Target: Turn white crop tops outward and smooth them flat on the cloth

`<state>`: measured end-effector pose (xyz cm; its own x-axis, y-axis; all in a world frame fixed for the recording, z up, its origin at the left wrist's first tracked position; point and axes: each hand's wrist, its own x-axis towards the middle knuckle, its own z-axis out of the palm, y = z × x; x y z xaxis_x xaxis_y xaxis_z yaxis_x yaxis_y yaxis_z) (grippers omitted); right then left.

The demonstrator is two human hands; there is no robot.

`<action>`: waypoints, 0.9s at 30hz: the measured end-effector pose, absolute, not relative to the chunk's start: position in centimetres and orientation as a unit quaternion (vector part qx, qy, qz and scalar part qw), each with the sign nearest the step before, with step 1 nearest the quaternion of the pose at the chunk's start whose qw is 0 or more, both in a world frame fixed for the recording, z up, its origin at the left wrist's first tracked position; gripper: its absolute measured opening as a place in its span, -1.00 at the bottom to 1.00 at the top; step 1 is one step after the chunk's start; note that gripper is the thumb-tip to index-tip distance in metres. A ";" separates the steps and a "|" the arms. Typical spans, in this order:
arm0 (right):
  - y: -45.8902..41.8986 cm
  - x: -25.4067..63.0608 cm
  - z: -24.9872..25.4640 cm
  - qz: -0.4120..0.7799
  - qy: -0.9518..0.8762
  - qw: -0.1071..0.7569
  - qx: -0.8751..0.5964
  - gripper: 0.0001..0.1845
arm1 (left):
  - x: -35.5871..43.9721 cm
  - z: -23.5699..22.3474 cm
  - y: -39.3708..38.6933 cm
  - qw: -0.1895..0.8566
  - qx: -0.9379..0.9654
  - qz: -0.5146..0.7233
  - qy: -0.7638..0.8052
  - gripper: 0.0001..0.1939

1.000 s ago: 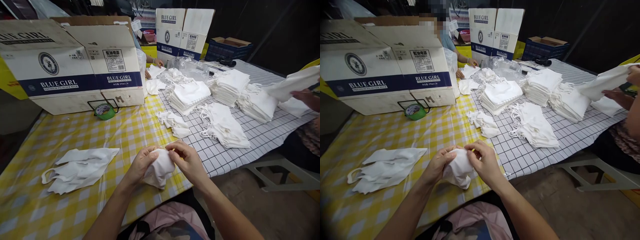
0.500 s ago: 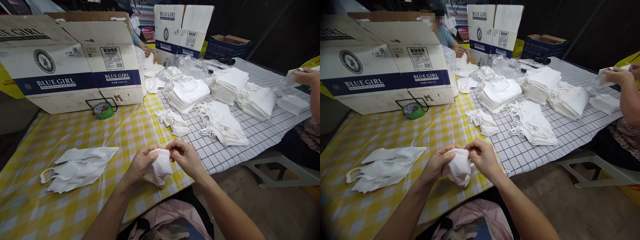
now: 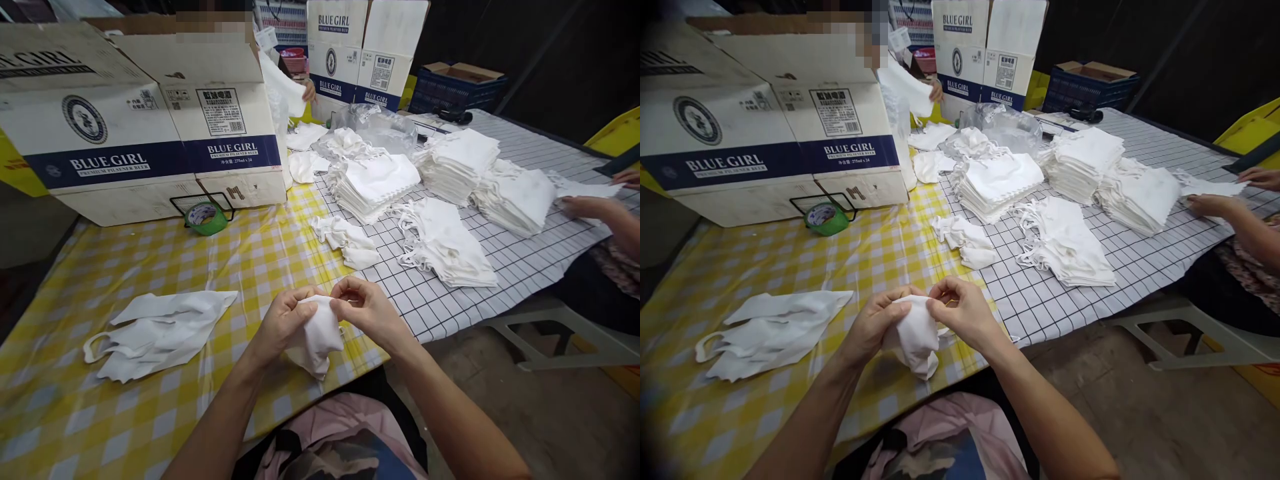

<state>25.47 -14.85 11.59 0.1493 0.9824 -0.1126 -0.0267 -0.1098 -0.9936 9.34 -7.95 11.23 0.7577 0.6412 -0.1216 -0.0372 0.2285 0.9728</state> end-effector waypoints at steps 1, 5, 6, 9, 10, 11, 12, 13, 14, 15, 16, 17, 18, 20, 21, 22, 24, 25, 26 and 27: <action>-14.9 25.5 11.6 0.488 -0.431 0.509 -0.563 -0.94 | 9.4 11.2 -8.0 0.732 0.584 0.231 0.264 -0.75; -14.7 25.7 11.3 0.536 -0.421 0.512 -0.523 -0.90 | 9.4 11.3 -8.1 0.737 0.574 0.225 0.277 -0.71; -14.7 25.7 11.4 0.552 -0.412 0.516 -0.510 -0.90 | 9.4 11.3 -8.1 0.741 0.568 0.225 0.278 -0.71; -14.6 25.7 11.5 0.565 -0.386 0.525 -0.506 -0.95 | 9.4 11.3 -8.1 0.741 0.569 0.230 0.271 -0.73; -14.6 25.7 11.6 0.563 -0.382 0.525 -0.511 -0.96 | 9.4 11.3 -8.0 0.739 0.574 0.232 0.267 -0.74; -14.6 25.6 11.6 0.561 -0.380 0.525 -0.515 -0.96 | 9.4 11.3 -8.0 0.737 0.577 0.234 0.264 -0.74; -14.6 25.6 11.7 0.563 -0.379 0.524 -0.515 -0.94 | 9.3 11.3 -8.0 0.736 0.578 0.236 0.261 -0.74; -14.6 25.6 11.6 0.567 -0.379 0.523 -0.511 -0.92 | 9.3 11.3 -8.0 0.736 0.578 0.237 0.261 -0.74; -14.6 25.6 11.6 0.572 -0.378 0.525 -0.503 -0.91 | 9.3 11.2 -8.0 0.737 0.576 0.239 0.261 -0.74; -14.6 25.6 11.5 0.577 -0.376 0.528 -0.497 -0.91 | 9.3 11.2 -8.0 0.738 0.574 0.239 0.261 -0.74; -14.6 25.5 11.5 0.578 -0.374 0.531 -0.494 -0.92 | 9.3 11.2 -7.9 0.739 0.573 0.240 0.259 -0.74; -14.6 25.5 11.4 0.577 -0.371 0.533 -0.495 -0.94 | 9.3 11.1 -7.9 0.739 0.575 0.239 0.255 -0.74; -14.6 25.5 11.4 0.576 -0.370 0.533 -0.497 -0.96 | 9.2 11.1 -7.9 0.738 0.579 0.239 0.251 -0.74; -14.6 25.5 11.3 0.580 -0.368 0.533 -0.494 -0.95 | 9.2 11.1 -8.0 0.734 0.583 0.242 0.249 -0.75; -14.5 25.5 11.3 0.586 -0.368 0.533 -0.488 -0.93 | 9.2 11.1 -8.0 0.733 0.583 0.243 0.251 -0.75; -14.5 25.5 11.3 0.591 -0.367 0.534 -0.480 -0.91 | 9.2 11.1 -8.0 0.733 0.582 0.244 0.254 -0.75; -14.5 25.5 11.2 0.594 -0.366 0.540 -0.472 -0.89 | 9.2 11.0 -8.0 0.734 0.579 0.247 0.256 -0.76; -14.5 25.4 11.1 0.590 -0.365 0.543 -0.472 -0.90 | 9.2 11.0 -8.0 0.733 0.579 0.247 0.257 -0.75; -14.5 25.3 11.1 0.585 -0.365 0.547 -0.475 -0.92 | 9.2 11.0 -8.0 0.732 0.581 0.247 0.258 -0.75; -14.5 25.3 11.0 0.580 -0.364 0.550 -0.478 -0.93 | 9.1 10.9 -7.9 0.728 0.584 0.248 0.260 -0.75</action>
